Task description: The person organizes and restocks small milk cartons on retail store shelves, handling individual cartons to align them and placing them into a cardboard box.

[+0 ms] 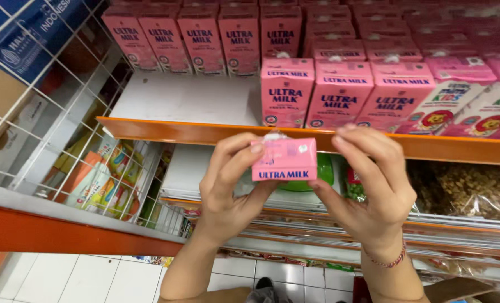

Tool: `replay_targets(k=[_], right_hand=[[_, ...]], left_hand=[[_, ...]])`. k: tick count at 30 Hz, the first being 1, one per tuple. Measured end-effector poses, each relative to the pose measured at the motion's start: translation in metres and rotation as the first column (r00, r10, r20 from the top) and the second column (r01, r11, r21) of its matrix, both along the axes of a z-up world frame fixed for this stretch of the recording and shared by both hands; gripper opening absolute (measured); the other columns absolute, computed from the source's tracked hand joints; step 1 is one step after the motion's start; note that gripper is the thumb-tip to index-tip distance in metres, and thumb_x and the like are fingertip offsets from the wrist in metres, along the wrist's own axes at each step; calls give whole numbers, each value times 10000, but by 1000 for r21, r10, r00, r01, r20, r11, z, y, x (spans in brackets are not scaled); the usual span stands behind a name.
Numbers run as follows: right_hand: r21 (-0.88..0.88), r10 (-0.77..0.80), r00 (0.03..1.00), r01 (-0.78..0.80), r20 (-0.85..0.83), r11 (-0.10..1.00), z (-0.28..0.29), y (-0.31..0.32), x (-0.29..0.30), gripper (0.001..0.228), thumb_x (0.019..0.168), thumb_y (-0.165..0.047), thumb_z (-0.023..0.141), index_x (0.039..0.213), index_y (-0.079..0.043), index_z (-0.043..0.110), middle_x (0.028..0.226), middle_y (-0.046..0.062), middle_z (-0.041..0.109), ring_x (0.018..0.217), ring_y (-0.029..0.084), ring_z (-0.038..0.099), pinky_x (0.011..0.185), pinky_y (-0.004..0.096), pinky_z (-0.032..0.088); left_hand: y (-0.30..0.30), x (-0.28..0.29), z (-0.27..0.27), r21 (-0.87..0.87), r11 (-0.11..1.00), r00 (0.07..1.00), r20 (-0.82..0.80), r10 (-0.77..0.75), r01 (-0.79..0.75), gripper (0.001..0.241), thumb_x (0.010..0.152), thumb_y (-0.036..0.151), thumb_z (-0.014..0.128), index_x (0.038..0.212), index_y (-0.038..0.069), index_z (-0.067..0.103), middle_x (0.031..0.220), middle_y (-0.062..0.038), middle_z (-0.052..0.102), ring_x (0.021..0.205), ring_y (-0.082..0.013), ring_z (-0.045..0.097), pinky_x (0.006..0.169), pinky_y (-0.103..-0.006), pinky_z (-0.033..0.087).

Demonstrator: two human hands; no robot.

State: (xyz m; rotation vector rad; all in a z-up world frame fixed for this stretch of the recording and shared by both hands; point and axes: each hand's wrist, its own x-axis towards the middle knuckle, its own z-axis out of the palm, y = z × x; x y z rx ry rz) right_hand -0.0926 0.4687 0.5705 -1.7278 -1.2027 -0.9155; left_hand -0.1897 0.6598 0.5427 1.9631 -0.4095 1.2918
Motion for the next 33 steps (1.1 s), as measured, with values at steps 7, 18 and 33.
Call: replay_targets(k=[7, 18, 33], right_hand=[[-114, -272, 942, 298, 198, 948, 33, 32, 11, 705, 852, -305, 838, 1366, 85, 552, 1399, 247, 548, 1355, 429, 479, 1168, 594, 308], [-137, -347, 909, 383, 231, 913, 38, 40, 16, 655, 793, -217, 909, 1342, 0, 624, 1363, 141, 615, 1297, 343, 547, 1162, 507, 320], [-111, -343, 902, 381, 262, 918, 35, 43, 22, 613, 755, -179, 916, 1299, -58, 659, 1304, 109, 648, 1230, 324, 560, 1099, 491, 339]], left_hand=[[22, 23, 22, -31, 999, 999, 23, 34, -33, 691, 894, 18, 887, 1457, 129, 503, 1366, -134, 607, 1190, -286, 663, 992, -336, 587], [25, 36, 39, -37, 999, 1000, -26, -6, 5, 579, 954, 25, 814, 1440, 90, 506, 1406, -112, 598, 1326, -302, 623, 1134, -350, 531], [16, 42, 41, 23, 994, 992, -66, 106, -105, 571, 998, -26, 723, 1489, 104, 462, 1415, -146, 571, 1254, -343, 653, 994, -364, 593]])
